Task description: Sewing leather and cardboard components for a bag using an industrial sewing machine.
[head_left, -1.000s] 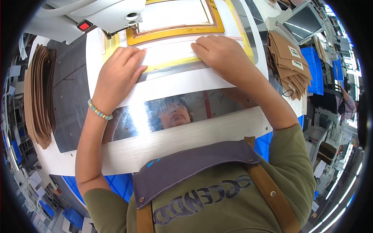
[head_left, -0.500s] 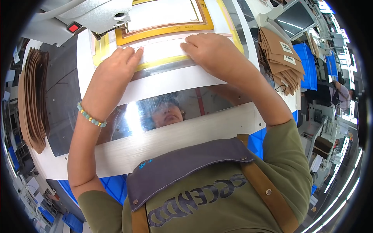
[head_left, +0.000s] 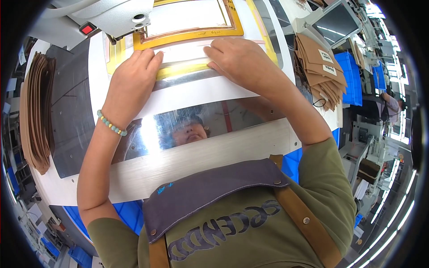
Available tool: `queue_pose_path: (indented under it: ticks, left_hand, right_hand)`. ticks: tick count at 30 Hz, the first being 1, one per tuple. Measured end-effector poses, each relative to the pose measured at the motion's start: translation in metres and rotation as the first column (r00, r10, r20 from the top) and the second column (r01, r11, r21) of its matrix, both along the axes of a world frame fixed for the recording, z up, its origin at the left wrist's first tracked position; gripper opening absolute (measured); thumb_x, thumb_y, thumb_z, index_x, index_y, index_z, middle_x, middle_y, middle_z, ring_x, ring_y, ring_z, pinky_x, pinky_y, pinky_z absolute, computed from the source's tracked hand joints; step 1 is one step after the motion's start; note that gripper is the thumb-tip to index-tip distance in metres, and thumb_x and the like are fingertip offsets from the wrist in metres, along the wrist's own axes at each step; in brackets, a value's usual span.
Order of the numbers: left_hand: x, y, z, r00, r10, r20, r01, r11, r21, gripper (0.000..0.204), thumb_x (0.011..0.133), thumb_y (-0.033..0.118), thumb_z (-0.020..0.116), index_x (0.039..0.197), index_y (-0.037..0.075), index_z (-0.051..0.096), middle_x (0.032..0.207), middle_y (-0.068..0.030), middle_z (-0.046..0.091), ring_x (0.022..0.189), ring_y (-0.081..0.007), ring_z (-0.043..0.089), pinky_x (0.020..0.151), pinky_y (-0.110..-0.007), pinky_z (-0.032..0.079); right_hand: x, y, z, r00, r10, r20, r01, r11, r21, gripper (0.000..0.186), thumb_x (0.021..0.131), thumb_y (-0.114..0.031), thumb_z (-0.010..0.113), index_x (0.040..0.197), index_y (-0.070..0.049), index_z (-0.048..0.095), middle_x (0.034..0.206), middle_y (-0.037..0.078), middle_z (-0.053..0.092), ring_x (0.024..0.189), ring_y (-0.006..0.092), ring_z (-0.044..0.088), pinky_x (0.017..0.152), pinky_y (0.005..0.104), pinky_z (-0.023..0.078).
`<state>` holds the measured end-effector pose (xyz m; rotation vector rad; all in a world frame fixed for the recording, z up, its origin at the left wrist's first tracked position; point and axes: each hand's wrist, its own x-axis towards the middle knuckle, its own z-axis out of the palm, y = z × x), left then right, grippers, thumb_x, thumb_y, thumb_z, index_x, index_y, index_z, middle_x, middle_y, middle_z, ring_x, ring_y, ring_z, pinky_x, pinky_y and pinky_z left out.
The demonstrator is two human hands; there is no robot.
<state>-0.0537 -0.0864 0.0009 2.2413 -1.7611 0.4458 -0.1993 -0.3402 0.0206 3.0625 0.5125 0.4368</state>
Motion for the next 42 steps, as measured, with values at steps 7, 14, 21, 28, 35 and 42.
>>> queue_pose_path:
  ticks: [7,14,21,28,35,42]
  left_hand:
    - [0.005,-0.012,0.002,0.997,0.065,-0.039,-0.064,0.997,0.032,0.034,0.088,0.000,0.072,0.121,-0.001,0.069,0.108,-0.0108,0.066,0.099,-0.0267,0.067,0.086,-0.039,0.057]
    - [-0.003,0.002,0.022,0.994,0.017,-0.106,-0.004,0.993,0.121,0.046,0.087,0.001,0.076,0.132,0.003,0.068,0.111,-0.0107,0.067,0.104,-0.0268,0.068,0.091,-0.038,0.058]
    - [-0.014,-0.014,0.008,0.999,0.012,0.032,-0.016,0.995,0.102,0.047,0.088,-0.001,0.070,0.135,0.003,0.067,0.114,-0.0117,0.066,0.104,-0.0273,0.068,0.091,-0.037,0.058]
    - [-0.006,-0.017,0.006,0.999,0.052,-0.014,-0.050,0.993,0.102,0.037,0.086,0.001,0.069,0.123,-0.001,0.069,0.113,-0.0118,0.067,0.105,-0.0261,0.067,0.092,-0.036,0.059]
    - [-0.003,-0.009,0.022,0.998,0.005,-0.057,0.003,0.991,0.134,0.038,0.088,-0.002,0.069,0.126,-0.002,0.068,0.116,-0.0131,0.068,0.113,-0.0283,0.068,0.094,-0.038,0.060]
    - [-0.008,-0.015,0.013,1.000,0.004,-0.011,-0.002,0.990,0.143,0.047,0.087,-0.003,0.070,0.133,0.000,0.066,0.117,-0.0128,0.066,0.109,-0.0288,0.068,0.093,-0.039,0.059]
  right_hand:
    - [0.006,0.020,-0.005,0.993,-0.113,0.017,0.114,0.990,-0.079,0.031,0.090,-0.030,0.080,0.105,-0.004,0.071,0.089,0.008,0.066,0.086,0.0268,0.070,0.075,0.0390,0.057]
    - [0.000,0.013,0.005,0.997,-0.081,-0.009,0.080,0.995,-0.062,0.017,0.084,-0.003,0.076,0.100,-0.001,0.072,0.094,0.014,0.071,0.089,0.0277,0.074,0.077,0.0368,0.060]
    - [0.007,0.006,-0.011,0.996,-0.064,0.062,0.061,0.997,0.047,0.030,0.086,-0.005,0.071,0.116,-0.003,0.073,0.097,0.011,0.067,0.090,0.0290,0.070,0.078,0.0417,0.058]
    - [0.008,-0.009,-0.008,0.997,-0.050,0.060,0.045,0.996,0.080,0.009,0.090,-0.007,0.072,0.099,-0.004,0.070,0.092,0.009,0.067,0.086,0.0293,0.070,0.077,0.0401,0.059]
    - [0.007,-0.007,0.009,0.992,-0.067,-0.103,0.068,0.998,0.009,0.009,0.093,-0.011,0.072,0.095,-0.003,0.070,0.098,0.011,0.070,0.093,0.0308,0.072,0.083,0.0418,0.060]
    - [0.009,0.003,0.005,0.999,-0.033,-0.027,0.032,0.998,-0.059,0.011,0.085,-0.001,0.074,0.096,-0.001,0.074,0.099,0.015,0.073,0.094,0.0283,0.076,0.081,0.0374,0.062]
